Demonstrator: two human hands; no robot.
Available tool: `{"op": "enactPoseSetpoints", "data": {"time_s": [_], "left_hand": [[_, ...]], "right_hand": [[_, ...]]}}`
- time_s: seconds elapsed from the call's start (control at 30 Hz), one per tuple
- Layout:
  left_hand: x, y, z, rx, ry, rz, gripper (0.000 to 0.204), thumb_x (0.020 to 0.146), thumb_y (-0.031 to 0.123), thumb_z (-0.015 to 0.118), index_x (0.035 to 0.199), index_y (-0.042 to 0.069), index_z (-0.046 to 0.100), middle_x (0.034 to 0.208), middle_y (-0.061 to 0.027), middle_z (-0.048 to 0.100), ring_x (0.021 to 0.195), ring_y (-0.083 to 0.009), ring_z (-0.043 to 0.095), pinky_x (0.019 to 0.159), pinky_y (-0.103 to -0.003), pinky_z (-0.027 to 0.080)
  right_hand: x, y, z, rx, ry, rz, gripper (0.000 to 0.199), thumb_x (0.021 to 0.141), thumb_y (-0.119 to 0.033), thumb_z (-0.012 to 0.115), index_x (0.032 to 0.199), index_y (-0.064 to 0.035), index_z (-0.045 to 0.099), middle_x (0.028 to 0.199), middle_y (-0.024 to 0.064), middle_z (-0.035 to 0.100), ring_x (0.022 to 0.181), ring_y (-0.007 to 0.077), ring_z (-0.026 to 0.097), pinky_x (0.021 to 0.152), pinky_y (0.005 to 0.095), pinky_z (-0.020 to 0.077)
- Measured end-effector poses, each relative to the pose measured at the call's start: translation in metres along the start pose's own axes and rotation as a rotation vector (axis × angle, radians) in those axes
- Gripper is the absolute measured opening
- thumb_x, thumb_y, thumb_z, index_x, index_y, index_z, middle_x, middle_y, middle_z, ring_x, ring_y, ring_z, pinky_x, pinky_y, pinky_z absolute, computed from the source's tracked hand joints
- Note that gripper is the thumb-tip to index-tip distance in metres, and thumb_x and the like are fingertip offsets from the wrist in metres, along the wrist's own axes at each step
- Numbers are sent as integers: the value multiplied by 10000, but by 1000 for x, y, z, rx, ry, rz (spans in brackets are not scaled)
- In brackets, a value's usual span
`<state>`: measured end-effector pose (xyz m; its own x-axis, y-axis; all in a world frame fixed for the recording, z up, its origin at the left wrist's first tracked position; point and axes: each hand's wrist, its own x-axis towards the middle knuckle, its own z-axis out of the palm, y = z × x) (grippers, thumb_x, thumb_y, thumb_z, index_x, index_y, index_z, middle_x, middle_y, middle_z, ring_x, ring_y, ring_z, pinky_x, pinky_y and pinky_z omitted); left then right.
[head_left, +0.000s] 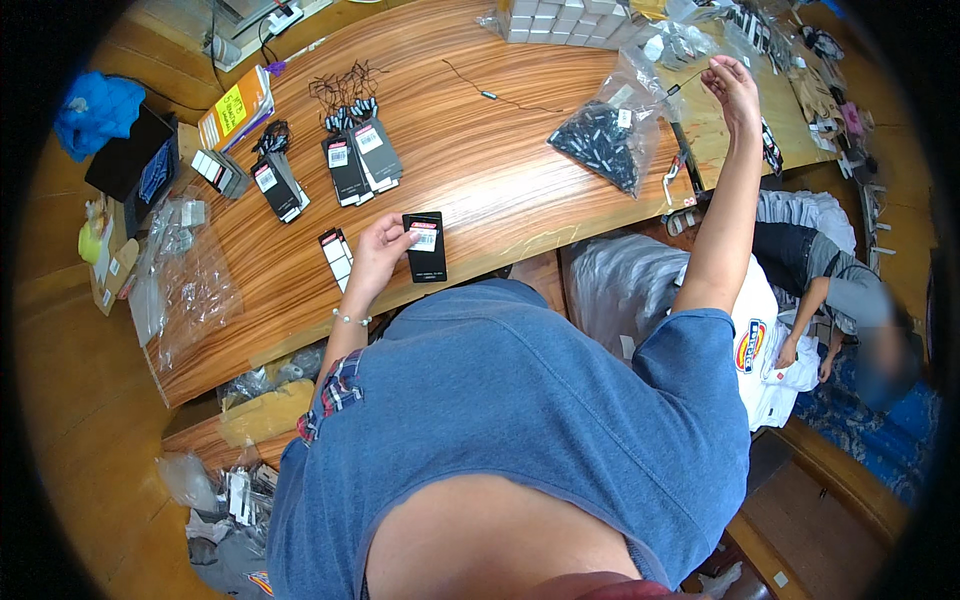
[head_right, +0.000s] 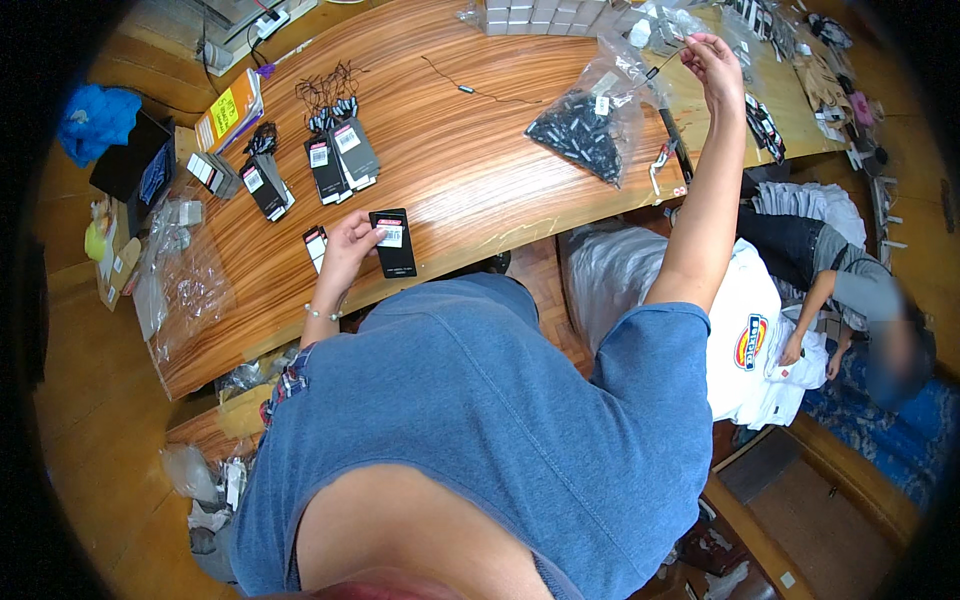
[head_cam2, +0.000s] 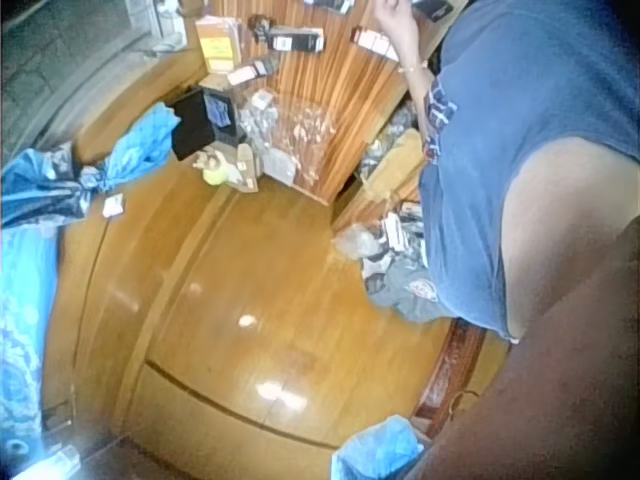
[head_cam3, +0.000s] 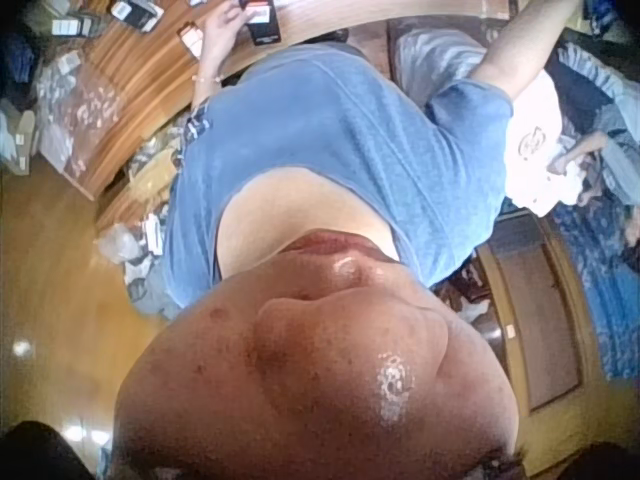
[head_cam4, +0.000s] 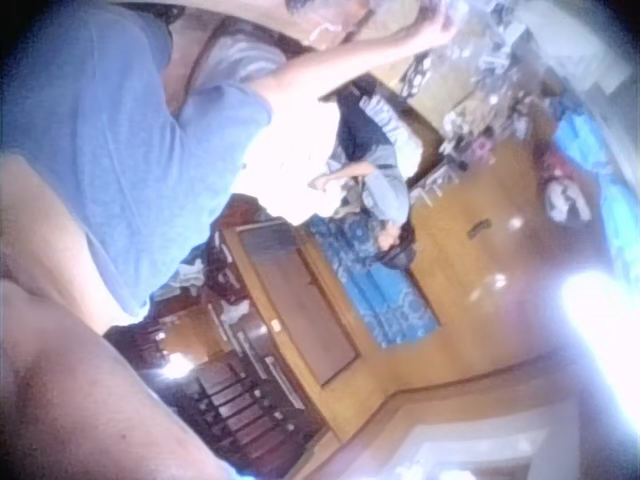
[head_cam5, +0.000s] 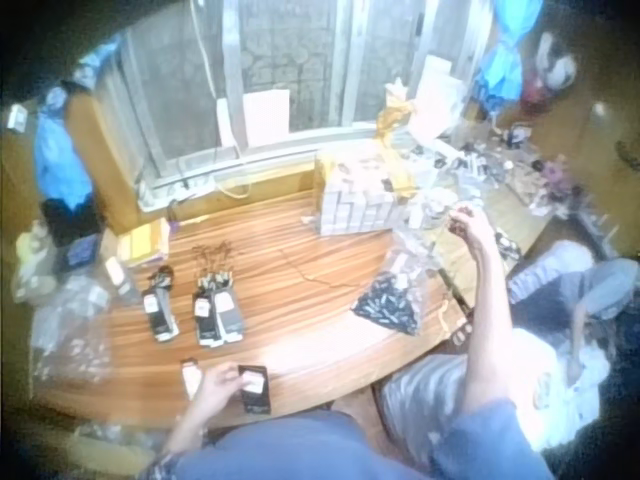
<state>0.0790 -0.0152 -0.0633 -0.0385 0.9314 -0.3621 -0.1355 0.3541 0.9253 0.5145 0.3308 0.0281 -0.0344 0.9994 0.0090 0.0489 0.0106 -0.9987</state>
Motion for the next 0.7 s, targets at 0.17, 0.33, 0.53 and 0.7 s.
{"op": "enactPoseSetpoints", "data": {"time_s": [0.17,0.33,0.53,0.7], "left_hand": [[4,33,16,-126,-121,-44,121,837,109,573,941,60,536,885,-6,618,765,-42,536,643,-172,418],[20,80,46,-99,-365,54,125,828,122,587,938,82,543,898,-5,618,791,-46,546,670,-188,431],[26,78,49,-115,-457,92,120,828,131,588,930,84,546,902,-7,617,831,-63,556,705,-213,443],[15,41,29,-155,-313,-62,155,825,124,591,963,92,528,915,-1,614,822,-56,553,686,-188,428]], "right_hand": [[-30,-38,25,238,-94,-170,104,810,-21,578,903,-15,533,759,52,569,706,143,580,731,312,510],[-51,-55,56,180,-116,-221,121,804,-35,591,911,-20,535,760,45,580,698,136,587,734,320,517],[-30,-39,37,-200,173,-412,160,779,-92,630,906,-4,588,733,45,617,669,108,590,593,217,437],[-4,-18,8,-431,438,-525,155,757,-89,639,888,-11,614,714,56,635,606,92,590,573,209,451]]}}
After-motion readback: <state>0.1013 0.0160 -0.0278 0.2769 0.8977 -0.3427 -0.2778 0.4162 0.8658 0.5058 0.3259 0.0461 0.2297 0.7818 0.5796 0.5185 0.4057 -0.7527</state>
